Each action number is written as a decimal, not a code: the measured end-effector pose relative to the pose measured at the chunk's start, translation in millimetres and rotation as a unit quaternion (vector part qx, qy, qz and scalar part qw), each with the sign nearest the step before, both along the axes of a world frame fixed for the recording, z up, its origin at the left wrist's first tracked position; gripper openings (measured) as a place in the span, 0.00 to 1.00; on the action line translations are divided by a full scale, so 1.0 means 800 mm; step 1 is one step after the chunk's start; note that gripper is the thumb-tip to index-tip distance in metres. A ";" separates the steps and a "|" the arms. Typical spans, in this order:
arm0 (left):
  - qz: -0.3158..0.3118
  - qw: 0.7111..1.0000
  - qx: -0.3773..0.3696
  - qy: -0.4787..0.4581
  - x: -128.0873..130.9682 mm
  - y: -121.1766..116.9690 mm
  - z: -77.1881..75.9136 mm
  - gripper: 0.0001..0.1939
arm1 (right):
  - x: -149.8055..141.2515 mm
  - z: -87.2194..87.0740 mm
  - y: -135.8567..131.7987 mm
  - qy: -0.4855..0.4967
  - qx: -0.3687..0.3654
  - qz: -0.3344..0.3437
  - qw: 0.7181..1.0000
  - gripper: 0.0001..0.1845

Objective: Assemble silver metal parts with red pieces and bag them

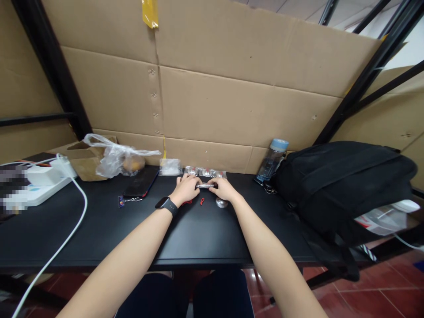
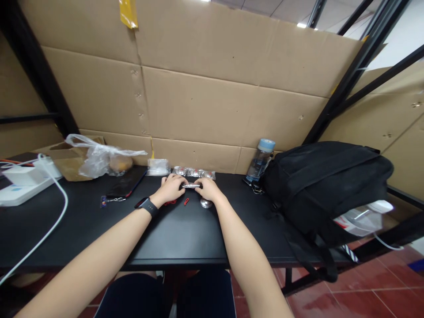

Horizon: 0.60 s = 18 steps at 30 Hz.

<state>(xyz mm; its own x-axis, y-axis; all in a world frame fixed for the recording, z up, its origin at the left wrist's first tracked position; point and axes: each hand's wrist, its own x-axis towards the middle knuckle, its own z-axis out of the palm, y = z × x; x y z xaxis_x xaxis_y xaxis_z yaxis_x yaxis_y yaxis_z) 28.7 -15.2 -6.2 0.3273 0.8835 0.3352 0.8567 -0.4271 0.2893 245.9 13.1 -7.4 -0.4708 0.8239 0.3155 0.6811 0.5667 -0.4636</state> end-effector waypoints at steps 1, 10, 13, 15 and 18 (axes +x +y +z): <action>0.003 1.000 0.006 -0.007 -0.001 0.001 0.001 0.11 | 0.000 0.001 -0.001 0.017 -0.011 0.007 1.000 0.12; 0.057 0.996 0.014 -0.062 -0.001 0.006 0.003 0.13 | 0.001 0.002 0.001 0.080 -0.030 0.000 0.996 0.14; 0.049 0.997 0.011 -0.062 0.000 0.007 0.001 0.12 | 0.001 -0.002 0.005 0.107 -0.047 -0.017 0.993 0.13; 0.049 0.997 0.012 -0.060 0.000 0.007 0.001 0.12 | 0.001 -0.003 0.004 0.135 -0.061 -0.018 0.989 0.14; 0.050 0.997 0.014 -0.058 0.001 0.006 0.001 0.12 | 0.000 -0.001 0.002 0.179 -0.076 -0.007 0.981 0.20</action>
<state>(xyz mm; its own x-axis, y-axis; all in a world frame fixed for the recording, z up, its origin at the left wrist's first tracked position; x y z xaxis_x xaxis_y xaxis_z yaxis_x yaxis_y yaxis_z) 29.4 -10.3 -5.8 0.1963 0.8991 0.3913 0.8568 -0.3514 0.3775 245.7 14.4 -8.3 -0.3401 0.8801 0.3314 0.4671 0.4639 -0.7527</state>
